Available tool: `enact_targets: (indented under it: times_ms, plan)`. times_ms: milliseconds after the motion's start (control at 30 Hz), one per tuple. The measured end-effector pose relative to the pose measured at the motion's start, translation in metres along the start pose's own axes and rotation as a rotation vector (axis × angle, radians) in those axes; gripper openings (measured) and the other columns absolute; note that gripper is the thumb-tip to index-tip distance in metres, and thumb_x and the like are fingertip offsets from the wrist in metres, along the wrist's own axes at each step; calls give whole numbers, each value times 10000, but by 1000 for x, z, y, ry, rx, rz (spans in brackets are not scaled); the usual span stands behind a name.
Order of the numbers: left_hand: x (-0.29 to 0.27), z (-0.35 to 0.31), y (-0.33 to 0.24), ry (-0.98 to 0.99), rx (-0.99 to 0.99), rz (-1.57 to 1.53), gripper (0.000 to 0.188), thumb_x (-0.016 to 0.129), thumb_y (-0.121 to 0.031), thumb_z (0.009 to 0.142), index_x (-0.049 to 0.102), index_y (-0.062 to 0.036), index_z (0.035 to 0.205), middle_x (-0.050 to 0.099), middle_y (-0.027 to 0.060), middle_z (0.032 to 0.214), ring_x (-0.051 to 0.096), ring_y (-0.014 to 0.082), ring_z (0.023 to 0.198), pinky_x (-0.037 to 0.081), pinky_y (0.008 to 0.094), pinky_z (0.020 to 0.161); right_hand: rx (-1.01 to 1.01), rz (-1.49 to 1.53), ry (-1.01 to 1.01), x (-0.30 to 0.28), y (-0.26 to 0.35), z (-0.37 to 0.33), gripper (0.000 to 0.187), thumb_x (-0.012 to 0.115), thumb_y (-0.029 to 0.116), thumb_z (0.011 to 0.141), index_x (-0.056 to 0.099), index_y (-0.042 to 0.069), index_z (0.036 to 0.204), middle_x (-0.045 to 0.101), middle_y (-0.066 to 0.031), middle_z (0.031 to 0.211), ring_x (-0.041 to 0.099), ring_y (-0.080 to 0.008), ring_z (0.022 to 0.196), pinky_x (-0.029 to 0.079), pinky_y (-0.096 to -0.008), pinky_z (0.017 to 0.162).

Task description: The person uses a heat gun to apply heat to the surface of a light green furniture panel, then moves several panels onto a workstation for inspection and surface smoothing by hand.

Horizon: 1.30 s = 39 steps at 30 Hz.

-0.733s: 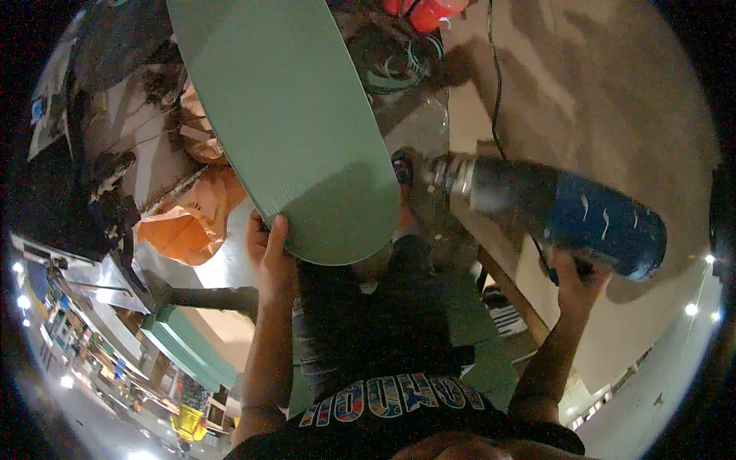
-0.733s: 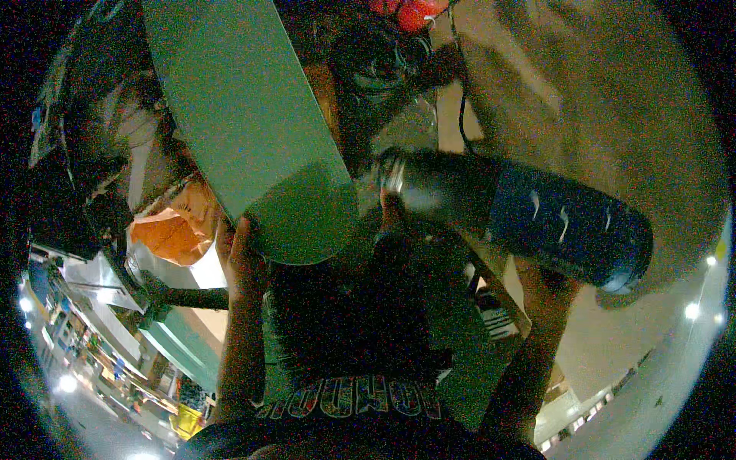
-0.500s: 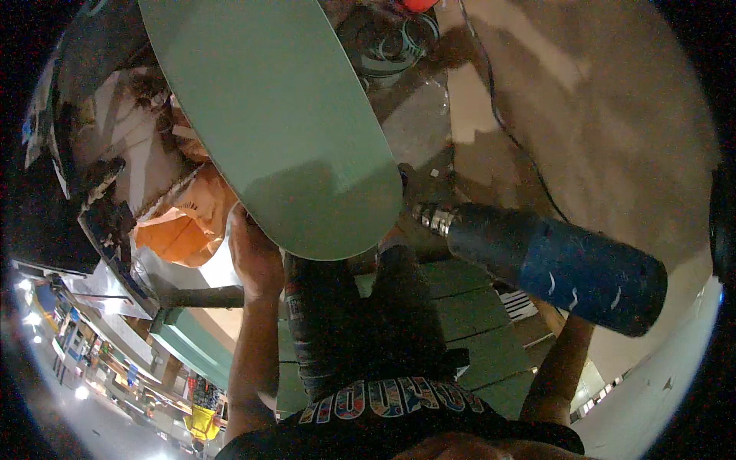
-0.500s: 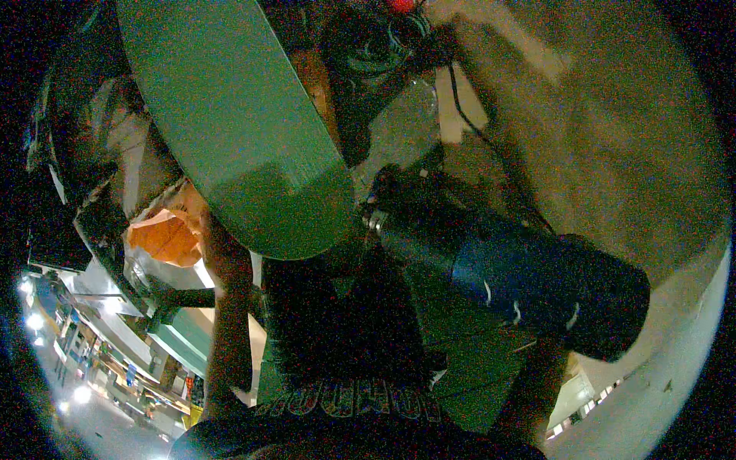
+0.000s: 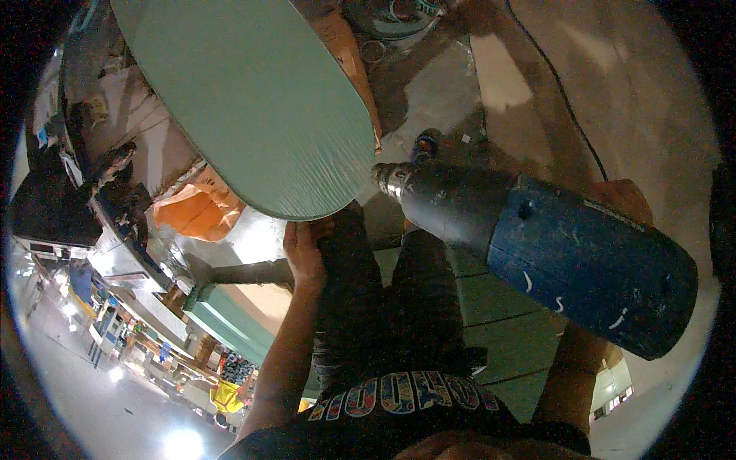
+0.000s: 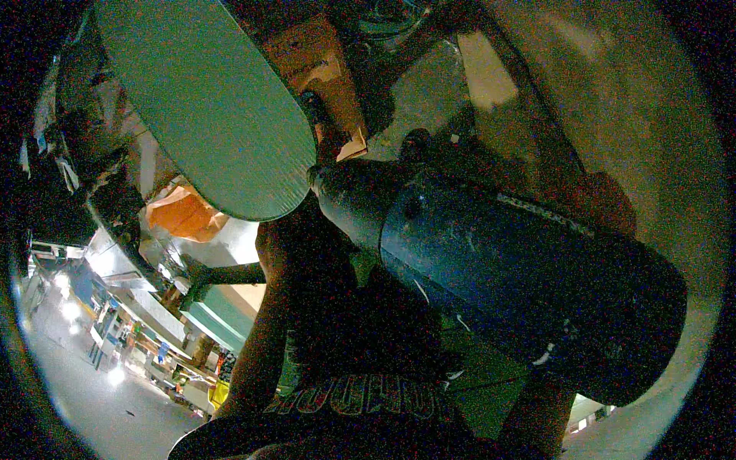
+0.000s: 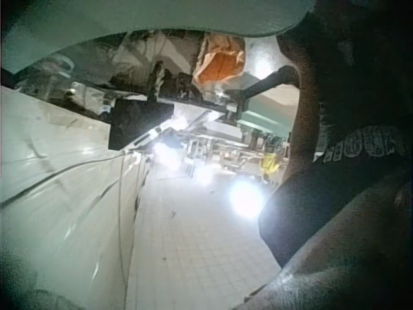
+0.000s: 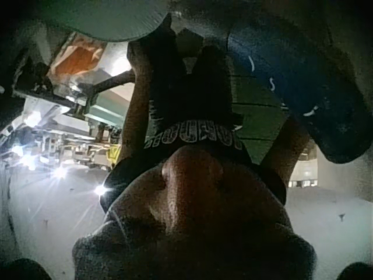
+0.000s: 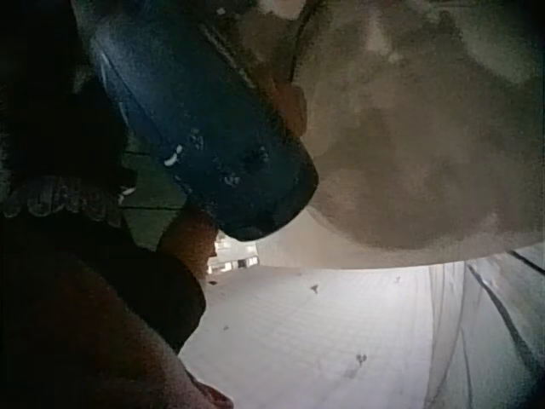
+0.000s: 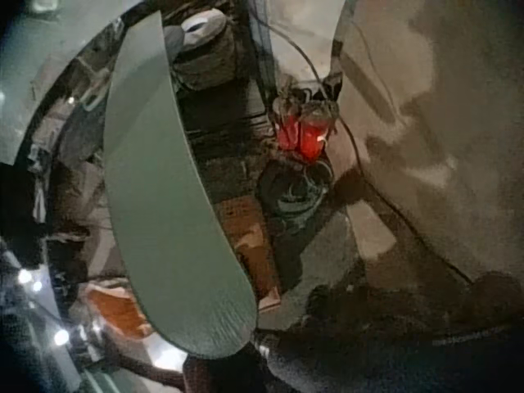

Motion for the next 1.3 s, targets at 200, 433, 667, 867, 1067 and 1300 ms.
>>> enact_targets:
  times_ms: [200,433,667,867,1067,1300]
  plan:
    - [21,-2,10,24,47,-140,294,493,-269,1109,647,-20,1126,755,96,997,703,172,857,526,309,765,31,-2,28,0,-15,-17,460,813,144,861,623,56,1271,713,-126,1128,697,-273,993,554,-424,918]
    - [27,2,6,21,81,-78,303,488,-285,1110,648,-28,1108,756,82,968,701,165,841,513,302,728,41,-2,52,4,-20,-18,464,825,147,843,632,57,1256,715,-120,1123,698,-268,992,553,-425,918]
    - [33,2,25,-12,33,-175,317,498,-292,1105,661,-24,1059,758,80,936,698,164,799,533,311,721,24,-3,69,8,-22,-16,468,837,149,826,642,59,1241,717,-114,1119,698,-263,990,552,-425,918]
    - [38,-4,14,6,-121,-393,339,497,-293,1106,661,-2,1049,760,97,925,702,173,784,566,320,686,37,-20,76,9,-23,-22,471,847,151,810,650,61,1228,719,-109,1116,698,-259,989,551,-426,917]
    - [35,1,0,-9,-25,-53,365,494,-307,1107,659,12,1041,762,103,897,700,171,747,561,319,666,36,-19,88,11,-27,-26,474,857,153,795,657,62,1215,721,-104,1112,699,-255,988,551,-426,917]
    - [43,9,21,-3,173,70,374,497,-308,1105,659,19,1024,764,107,883,700,172,743,546,314,682,43,-15,95,12,-31,-30,478,870,156,778,667,64,1200,723,-98,1108,699,-250,986,550,-427,917]
Point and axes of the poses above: each hand's wrist, its own z-axis towards the middle knuckle, its own x-axis out of the palm, y = z × x, the point moved 7 cm from there along z, towards the middle knuckle
